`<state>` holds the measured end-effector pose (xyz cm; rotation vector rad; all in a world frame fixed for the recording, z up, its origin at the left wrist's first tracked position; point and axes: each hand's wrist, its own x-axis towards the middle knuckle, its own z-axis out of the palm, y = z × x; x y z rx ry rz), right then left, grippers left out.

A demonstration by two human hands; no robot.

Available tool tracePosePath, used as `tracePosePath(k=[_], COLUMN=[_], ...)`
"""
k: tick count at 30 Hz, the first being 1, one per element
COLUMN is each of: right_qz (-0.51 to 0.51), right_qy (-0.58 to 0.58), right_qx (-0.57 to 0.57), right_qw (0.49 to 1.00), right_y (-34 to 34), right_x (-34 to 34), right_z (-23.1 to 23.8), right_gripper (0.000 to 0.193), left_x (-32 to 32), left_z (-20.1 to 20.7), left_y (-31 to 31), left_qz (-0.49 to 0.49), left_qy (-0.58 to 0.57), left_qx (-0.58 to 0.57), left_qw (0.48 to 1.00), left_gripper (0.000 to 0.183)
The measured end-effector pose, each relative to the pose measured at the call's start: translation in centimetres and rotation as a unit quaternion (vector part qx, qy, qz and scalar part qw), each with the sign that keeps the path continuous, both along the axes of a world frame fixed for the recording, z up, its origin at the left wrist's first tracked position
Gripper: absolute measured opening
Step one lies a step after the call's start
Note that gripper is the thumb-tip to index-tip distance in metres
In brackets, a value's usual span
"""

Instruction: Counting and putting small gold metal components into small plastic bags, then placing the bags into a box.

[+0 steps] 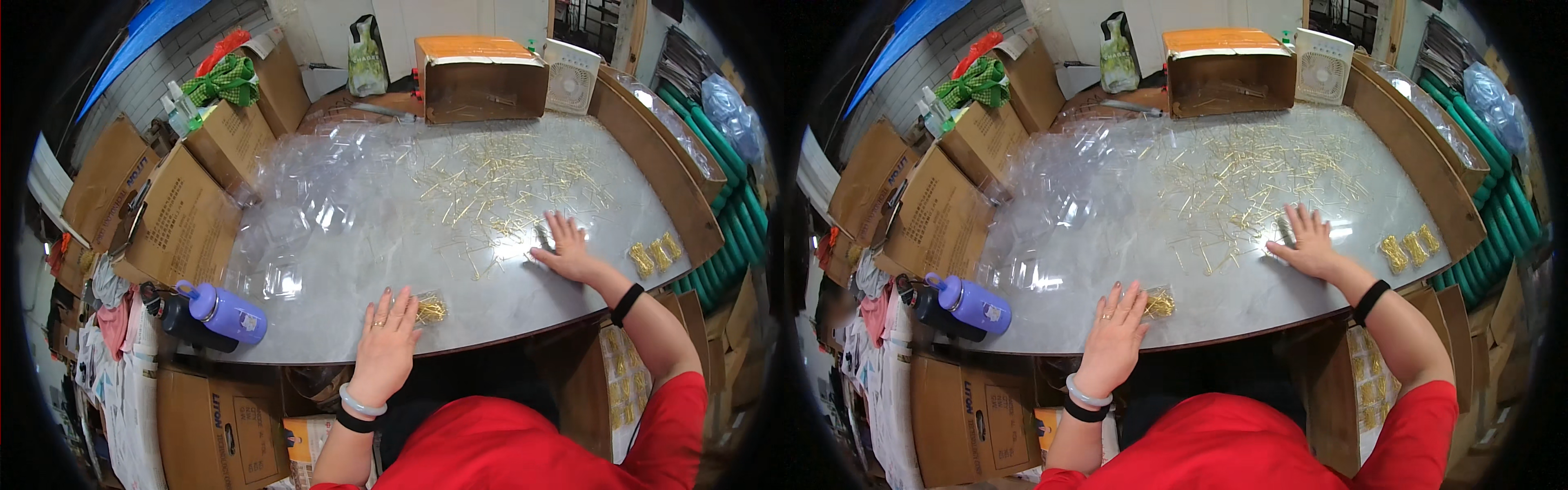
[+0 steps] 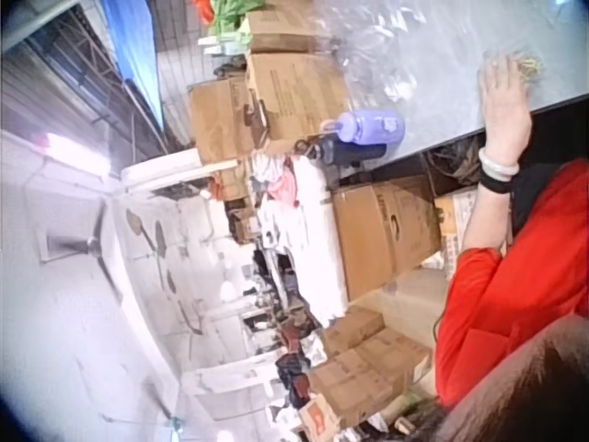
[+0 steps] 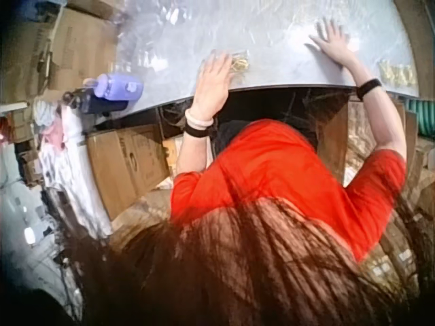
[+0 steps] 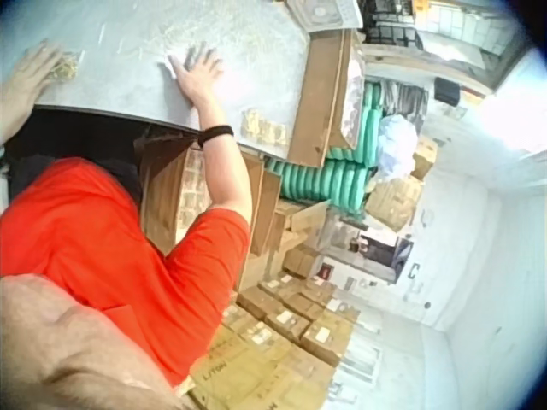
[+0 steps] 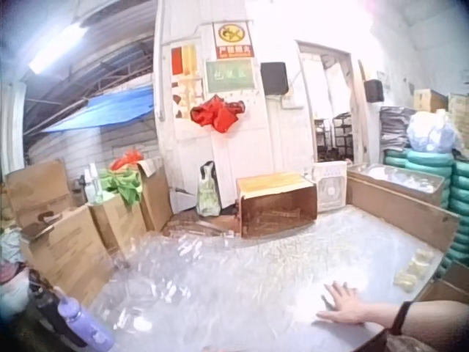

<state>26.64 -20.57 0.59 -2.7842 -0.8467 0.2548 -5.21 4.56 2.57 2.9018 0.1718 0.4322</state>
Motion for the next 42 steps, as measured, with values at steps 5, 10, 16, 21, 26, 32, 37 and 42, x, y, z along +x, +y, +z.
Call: tracePosePath(k=[5, 10, 16, 21, 26, 32, 37, 42], right_qz=[0.182, 0.263, 0.248, 0.208, 0.221, 0.111, 0.155, 0.072], right_qy=[-0.022, -0.066, -0.091, -0.105, -0.141, -0.142, -0.117, -0.026], right_qx=[-0.039, -0.019, -0.020, 0.024, 0.056, 0.194, 0.199, 0.243], right_qw=[0.982, 0.962, 0.964, 0.972, 0.963, 0.964, 0.961, 0.967], right_y=[6.8, 6.3, 3.8, 2.3, 2.4, 4.1, 4.9, 4.0], right_x=[-5.2, -5.9, -8.4, -8.4, -12.9, -14.6, -13.5, -11.7], right_z=[1.4, 0.1, 1.7, 0.2, 1.0, -0.1, 0.0, 0.6], right_gripper=[0.089, 0.066, 0.062, 0.064, 0.062, 0.062, 0.039, 0.032], left_x=[-0.5, -1.8, -0.7, 2.0, 4.4, 5.1, 4.3, 4.4], left_z=[-0.2, 0.5, -1.7, -1.3, -2.4, -2.5, -2.8, -3.2], left_y=[1.4, -0.6, -4.0, -4.5, -4.5, -4.2, -4.3, -4.5], left_qz=[0.053, 0.042, -0.098, -0.133, -0.157, -0.197, -0.126, -0.122], left_qy=[0.004, -0.109, -0.120, -0.114, -0.141, -0.138, -0.133, -0.126], left_qx=[-0.034, -0.097, -0.144, -0.145, -0.165, -0.224, -0.297, -0.250], left_qw=[0.998, 0.988, 0.977, 0.974, 0.964, 0.944, 0.937, 0.952], left_gripper=[0.050, 0.049, 0.039, 0.037, 0.035, 0.029, 0.032, 0.039])
